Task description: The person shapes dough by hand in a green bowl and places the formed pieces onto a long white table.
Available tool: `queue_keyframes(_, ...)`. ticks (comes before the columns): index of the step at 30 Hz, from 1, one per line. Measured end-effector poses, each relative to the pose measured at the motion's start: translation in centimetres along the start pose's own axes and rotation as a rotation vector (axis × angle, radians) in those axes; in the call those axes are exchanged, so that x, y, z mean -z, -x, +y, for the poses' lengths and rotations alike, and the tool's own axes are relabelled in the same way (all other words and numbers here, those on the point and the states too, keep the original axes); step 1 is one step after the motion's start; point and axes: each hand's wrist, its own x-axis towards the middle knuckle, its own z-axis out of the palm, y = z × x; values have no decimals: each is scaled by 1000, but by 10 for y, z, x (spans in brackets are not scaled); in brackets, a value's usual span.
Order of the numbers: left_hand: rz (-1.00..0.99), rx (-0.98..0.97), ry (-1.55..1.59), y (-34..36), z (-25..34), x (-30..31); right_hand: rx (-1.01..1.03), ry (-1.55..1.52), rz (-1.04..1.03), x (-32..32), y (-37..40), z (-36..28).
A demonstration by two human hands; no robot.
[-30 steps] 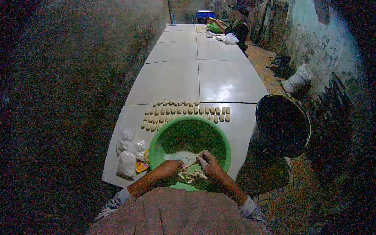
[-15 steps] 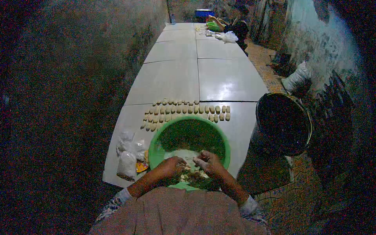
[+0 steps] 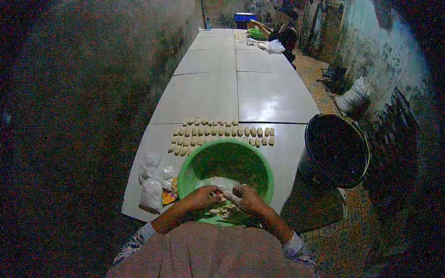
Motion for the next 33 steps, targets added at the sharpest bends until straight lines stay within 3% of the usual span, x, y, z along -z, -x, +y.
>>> queue_keyframes(2,-22,14,17,0,0,1,-3,181,117,-1,-2,4)
queue_keyframes(7,-13,0,19,0,-1,0,-118,188,24,5,5,-19)
queue_keyframes(9,-40,64,95,1,3,2,114,95,174,0,0,1)
queue_keyframes(10,-39,63,94,2,6,4,115,96,175,-5,-3,12)
queue_keyframes(12,-26,58,77,5,11,7,430,25,183,-12,-9,27)
queue_keyframes(13,-23,57,74,4,10,6,145,-5,5,-11,-12,29)
queue_keyframes(16,-14,64,119,3,7,2,154,93,-152,-3,-7,23)
queue_keyframes(17,-4,59,91,3,7,2,-20,-72,-186,-7,-10,30)
queue_keyframes(20,21,16,79,3,3,-1,113,-168,-161,-18,-23,66)
queue_keyframes(21,36,-25,99,4,0,-4,32,11,-154,-5,-5,14)
queue_keyframes(22,53,-73,119,1,-1,-6,26,14,-143,-4,-4,11)
queue_keyframes(24,-4,-80,151,-4,-4,-7,-1,165,-96,1,-7,3)
queue_keyframes(25,-37,-95,263,-4,-6,-7,105,290,-44,1,-8,7)
queue_keyframes(29,-158,-76,514,-13,-18,-14,219,211,33,1,-17,19)
queue_keyframes(32,-230,-33,645,-6,0,-3,150,112,0,2,-15,11)
queue_keyframes(33,-248,-81,682,-3,3,-1,30,108,-55,3,-14,6)
